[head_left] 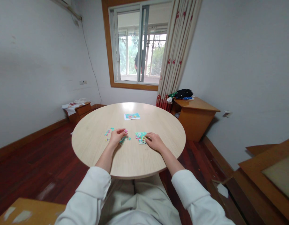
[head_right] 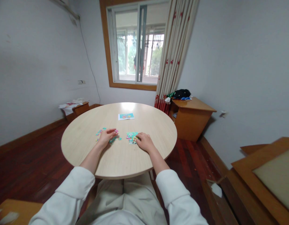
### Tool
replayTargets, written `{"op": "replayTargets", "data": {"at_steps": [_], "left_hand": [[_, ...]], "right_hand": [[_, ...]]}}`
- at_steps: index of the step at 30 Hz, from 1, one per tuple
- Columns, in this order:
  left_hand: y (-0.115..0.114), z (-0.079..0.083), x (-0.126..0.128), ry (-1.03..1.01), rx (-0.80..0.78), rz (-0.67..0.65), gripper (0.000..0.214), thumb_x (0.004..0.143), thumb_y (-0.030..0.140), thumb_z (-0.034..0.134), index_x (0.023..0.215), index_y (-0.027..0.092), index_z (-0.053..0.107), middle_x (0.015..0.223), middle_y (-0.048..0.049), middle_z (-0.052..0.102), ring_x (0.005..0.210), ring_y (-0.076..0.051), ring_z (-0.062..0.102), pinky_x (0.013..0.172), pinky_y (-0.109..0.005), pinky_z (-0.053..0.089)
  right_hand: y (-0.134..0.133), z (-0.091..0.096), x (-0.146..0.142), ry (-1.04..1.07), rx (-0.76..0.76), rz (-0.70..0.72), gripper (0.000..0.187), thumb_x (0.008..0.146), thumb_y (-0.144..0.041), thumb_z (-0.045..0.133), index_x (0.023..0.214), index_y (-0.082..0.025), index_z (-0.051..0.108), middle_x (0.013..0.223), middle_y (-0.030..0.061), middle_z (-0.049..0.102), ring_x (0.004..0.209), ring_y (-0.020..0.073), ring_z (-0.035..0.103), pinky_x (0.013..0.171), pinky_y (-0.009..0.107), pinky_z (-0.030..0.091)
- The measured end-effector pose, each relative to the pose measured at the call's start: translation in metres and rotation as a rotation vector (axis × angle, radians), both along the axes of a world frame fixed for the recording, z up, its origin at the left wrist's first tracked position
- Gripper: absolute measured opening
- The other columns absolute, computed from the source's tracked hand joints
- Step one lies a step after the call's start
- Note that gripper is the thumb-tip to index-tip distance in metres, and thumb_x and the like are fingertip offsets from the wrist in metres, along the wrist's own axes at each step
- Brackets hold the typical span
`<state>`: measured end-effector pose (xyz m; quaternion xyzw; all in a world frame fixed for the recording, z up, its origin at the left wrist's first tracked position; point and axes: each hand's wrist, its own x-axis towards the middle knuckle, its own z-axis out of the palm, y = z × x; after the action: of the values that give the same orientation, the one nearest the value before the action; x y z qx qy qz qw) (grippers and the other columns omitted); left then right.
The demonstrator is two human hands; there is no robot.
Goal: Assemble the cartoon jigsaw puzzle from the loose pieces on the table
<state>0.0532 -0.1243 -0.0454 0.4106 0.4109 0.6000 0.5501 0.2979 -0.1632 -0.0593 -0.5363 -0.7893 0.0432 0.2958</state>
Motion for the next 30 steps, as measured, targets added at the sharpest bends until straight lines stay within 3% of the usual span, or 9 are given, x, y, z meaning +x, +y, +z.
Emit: {"op": "replayTargets", "data": {"at_steps": [16,24,30], "left_hand": [[-0.012,-0.002,0.012,0.203,0.046,-0.255,0.037,0.050,0.023,0.086,0.078,0.009,0.068,0.072,-0.0076,0.072,0.066,-0.019,0.070,0.074,-0.035,0.056],[-0.010,-0.008,0.015,0.271,0.071,-0.297,0.035,0.049,0.026,0.086,0.072,0.009,0.065,0.066,-0.0062,0.071,0.059,-0.016,0.067,0.065,-0.030,0.053],[-0.009,-0.012,0.021,0.517,0.122,-0.250,0.023,0.060,0.024,0.078,0.075,0.011,0.068,0.056,-0.0018,0.066,0.049,-0.012,0.059,0.052,-0.024,0.046]], "right_hand": [[0.002,-0.004,0.002,0.016,0.028,0.015,0.019,0.084,-0.023,0.057,0.098,-0.022,0.070,0.108,0.0063,0.068,0.099,0.0179,0.062,0.091,0.032,0.044],[0.001,-0.002,0.001,0.014,0.026,0.012,0.019,0.084,-0.023,0.057,0.098,-0.021,0.070,0.108,0.0067,0.068,0.100,0.0182,0.062,0.091,0.033,0.044],[0.002,-0.002,0.001,0.018,0.019,0.010,0.020,0.084,-0.023,0.057,0.099,-0.021,0.070,0.109,0.0065,0.068,0.100,0.0176,0.062,0.091,0.032,0.044]]}}
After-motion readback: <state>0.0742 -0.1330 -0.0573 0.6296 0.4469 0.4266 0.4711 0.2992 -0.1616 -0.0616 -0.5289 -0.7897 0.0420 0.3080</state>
